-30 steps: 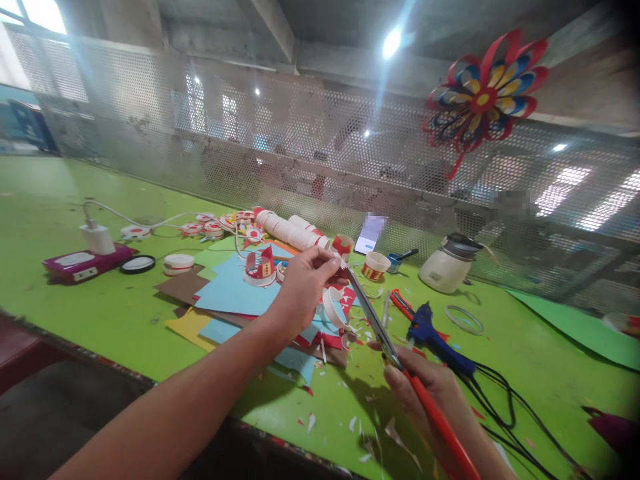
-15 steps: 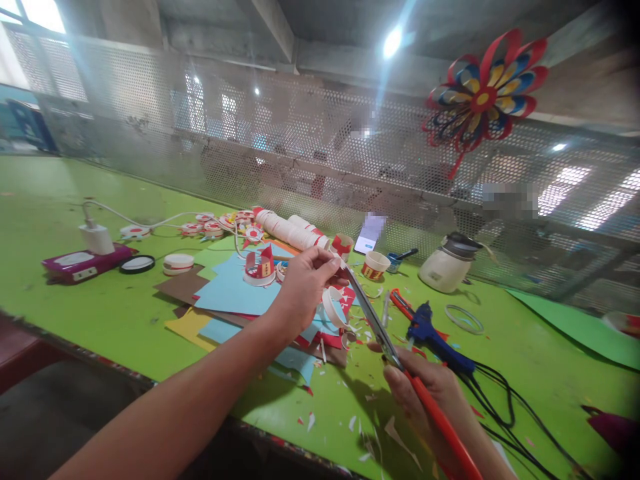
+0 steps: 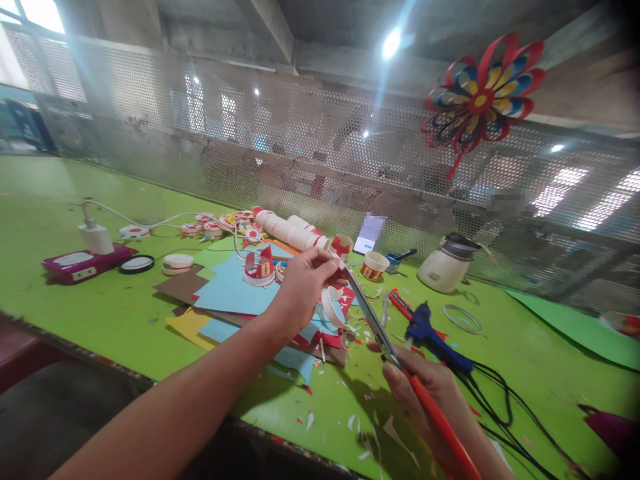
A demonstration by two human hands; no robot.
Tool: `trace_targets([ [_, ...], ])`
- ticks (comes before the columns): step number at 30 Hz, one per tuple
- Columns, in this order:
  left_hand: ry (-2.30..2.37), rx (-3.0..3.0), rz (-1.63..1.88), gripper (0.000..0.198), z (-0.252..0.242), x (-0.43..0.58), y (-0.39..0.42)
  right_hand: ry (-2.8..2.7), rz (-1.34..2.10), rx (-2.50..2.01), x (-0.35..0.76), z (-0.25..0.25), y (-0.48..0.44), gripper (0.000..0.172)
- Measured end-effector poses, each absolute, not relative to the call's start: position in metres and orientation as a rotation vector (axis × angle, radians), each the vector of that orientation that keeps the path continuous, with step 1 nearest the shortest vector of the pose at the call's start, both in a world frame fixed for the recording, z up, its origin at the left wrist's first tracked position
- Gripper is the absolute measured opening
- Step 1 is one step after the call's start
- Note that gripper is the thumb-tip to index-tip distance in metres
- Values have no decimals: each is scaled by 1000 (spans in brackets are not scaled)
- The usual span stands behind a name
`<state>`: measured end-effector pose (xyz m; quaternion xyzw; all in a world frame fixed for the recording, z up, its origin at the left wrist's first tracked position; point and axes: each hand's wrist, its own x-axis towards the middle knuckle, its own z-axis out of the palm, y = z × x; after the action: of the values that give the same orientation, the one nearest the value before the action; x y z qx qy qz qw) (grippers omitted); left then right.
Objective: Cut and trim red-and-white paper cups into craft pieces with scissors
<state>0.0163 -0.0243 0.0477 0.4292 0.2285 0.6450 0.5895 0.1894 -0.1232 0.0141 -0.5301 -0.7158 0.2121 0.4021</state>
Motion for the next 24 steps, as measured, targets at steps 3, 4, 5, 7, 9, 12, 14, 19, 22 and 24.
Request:
trace_targets([
  [3, 541, 1022, 1478, 11, 47, 14, -21, -1869, 571, -1309, 193, 17, -123, 45],
  [4, 540, 1031, 1468, 11, 47, 12, -20, -1892, 582, -1300, 194, 18, -123, 45],
  [5, 537, 1040, 1458, 10, 48, 11, -20, -1911, 595, -1293, 196, 19, -123, 46],
  [7, 536, 1050, 1437, 9, 49, 9, -19, -1932, 624, -1295, 198, 19, -123, 49],
  [9, 545, 1057, 1420, 9, 51, 6, -19, -1927, 662, -1308, 200, 18, -123, 52],
  [12, 561, 1075, 1389, 8, 55, 2, -20, -1928, 696, -1320, 202, 17, -123, 55],
  [14, 568, 1089, 1371, 8, 57, 1, -21, -1924, 722, -1323, 202, 17, -123, 56],
  [19, 556, 1126, 1345, 10, 58, -1, -21, -1925, 709, -1326, 203, 15, -124, 56],
  [22, 543, 1142, 1328, 10, 59, -3, -20, -1932, 693, -1316, 205, 15, -124, 54],
  [24, 535, 1148, 1305, 10, 60, -5, -19, -1950, 719, -1309, 206, 16, -123, 53],
])
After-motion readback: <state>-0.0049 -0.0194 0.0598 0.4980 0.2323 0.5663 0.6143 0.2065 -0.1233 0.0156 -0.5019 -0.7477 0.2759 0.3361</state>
